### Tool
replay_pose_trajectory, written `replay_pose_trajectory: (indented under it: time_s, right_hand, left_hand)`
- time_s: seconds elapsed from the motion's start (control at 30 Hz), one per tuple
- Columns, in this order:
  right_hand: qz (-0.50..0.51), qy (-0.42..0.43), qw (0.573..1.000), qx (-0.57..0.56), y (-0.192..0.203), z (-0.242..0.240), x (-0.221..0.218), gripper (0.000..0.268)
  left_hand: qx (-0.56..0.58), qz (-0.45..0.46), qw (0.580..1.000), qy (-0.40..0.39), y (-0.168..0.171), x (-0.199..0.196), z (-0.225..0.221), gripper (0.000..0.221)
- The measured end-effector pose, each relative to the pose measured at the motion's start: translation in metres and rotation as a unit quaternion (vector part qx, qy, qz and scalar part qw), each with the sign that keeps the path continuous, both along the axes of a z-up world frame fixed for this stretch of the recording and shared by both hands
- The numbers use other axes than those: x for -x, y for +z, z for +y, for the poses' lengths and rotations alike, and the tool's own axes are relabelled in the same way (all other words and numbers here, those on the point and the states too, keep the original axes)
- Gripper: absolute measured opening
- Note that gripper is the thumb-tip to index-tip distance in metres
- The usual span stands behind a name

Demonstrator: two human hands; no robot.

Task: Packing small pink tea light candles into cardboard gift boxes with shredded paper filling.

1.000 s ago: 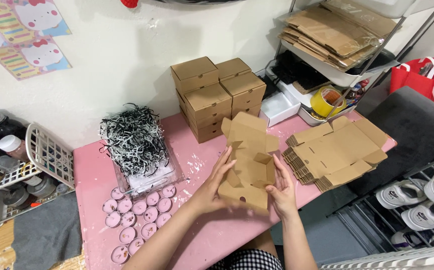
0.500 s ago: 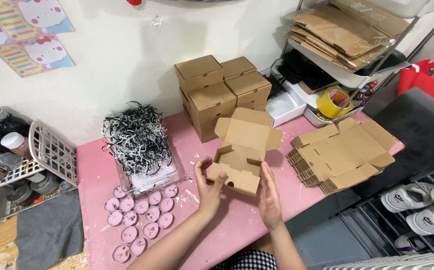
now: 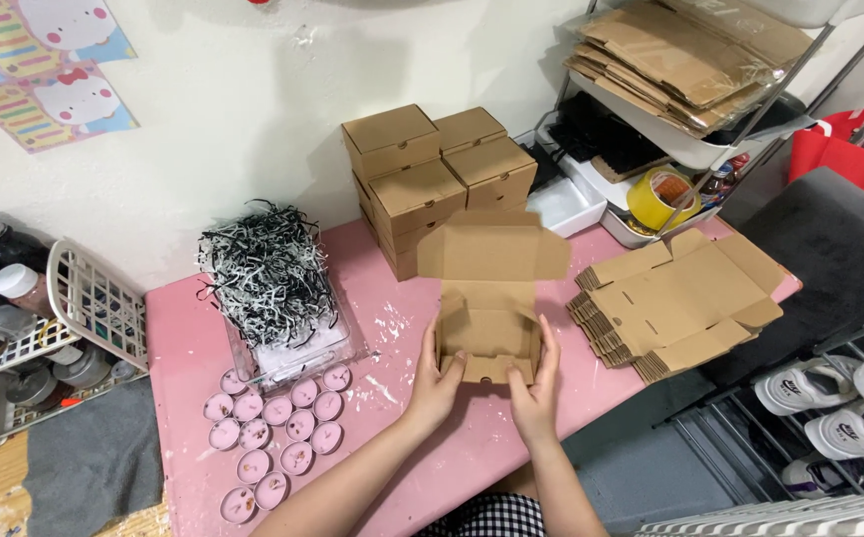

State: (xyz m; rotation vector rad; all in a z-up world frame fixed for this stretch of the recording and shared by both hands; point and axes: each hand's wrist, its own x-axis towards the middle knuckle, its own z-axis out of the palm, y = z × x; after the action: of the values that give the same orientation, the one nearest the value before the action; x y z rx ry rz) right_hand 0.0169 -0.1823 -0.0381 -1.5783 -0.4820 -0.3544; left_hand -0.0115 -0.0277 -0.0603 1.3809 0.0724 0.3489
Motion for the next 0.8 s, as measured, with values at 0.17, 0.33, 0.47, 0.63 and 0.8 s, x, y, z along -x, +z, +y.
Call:
replay_pose_trajectory:
  time_s: [0.17, 0.33, 0.47, 0.63, 0.8]
  right_hand:
    - [0.163, 0.036, 0.982, -0.086, -0.043, -0.001, -0.01, 0.077]
    - [0.213, 0.06, 0.968, -0.117, -0.059, -0.002, -0.014, 0.079]
    - [0.164, 0.024, 0.986, -0.006, -0.068, -0.003, -0.017, 0.078]
    - [0.055, -0.081, 0.978, 0.185, -0.041, 0.005, -0.005, 0.084]
    - [0.008, -0.118, 0.969, 0.218, -0.054, -0.002, -0.019, 0.077]
  left_hand:
    - [-0.085, -0.015, 0.996, 0.003, -0.008, 0.002, 0.001, 0.077]
    - [-0.083, 0.029, 0.996, -0.002, -0.002, 0.004, 0.0, 0.084]
    - [-0.082, 0.022, 0.996, 0.024, -0.01, -0.003, 0.006, 0.087]
    - [-0.207, 0.027, 0.975, 0.077, -0.016, -0.005, 0.012, 0.087]
    - [-0.293, 0.063, 0.952, 0.06, -0.039, -0.012, 0.017, 0.071]
